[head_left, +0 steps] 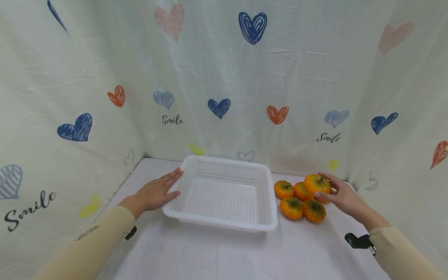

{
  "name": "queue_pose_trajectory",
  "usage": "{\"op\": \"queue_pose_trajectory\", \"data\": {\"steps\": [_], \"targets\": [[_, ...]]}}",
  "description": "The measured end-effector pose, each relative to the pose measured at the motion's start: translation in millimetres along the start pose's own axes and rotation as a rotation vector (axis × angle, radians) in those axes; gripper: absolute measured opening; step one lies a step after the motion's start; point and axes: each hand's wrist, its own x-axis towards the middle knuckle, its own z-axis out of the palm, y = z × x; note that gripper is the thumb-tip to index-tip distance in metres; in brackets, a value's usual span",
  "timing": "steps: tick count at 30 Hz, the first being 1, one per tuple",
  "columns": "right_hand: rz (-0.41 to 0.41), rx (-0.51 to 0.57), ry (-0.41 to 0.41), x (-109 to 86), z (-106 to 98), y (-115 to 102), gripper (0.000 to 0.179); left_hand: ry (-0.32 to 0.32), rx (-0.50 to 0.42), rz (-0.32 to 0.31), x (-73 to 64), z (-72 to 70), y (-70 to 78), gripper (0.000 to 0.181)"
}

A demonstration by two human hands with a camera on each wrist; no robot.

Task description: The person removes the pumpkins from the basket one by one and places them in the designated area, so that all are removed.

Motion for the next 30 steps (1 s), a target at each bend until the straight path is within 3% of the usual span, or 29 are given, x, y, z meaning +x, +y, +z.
{"op": "queue_pose_trajectory", "data": {"steps": [22, 30], "targets": [[0.126, 0.024, 0.020, -24.8, 4, 46, 0.085, 0.027, 0.000, 0.010, -0.7, 1.5, -0.1, 0.073], [0.227, 0.017, 0.008, -31.8, 4, 64, 0.095, 0.002, 0.004, -0.003, -1.0, -0.8, 1.3, 0.071]]}}
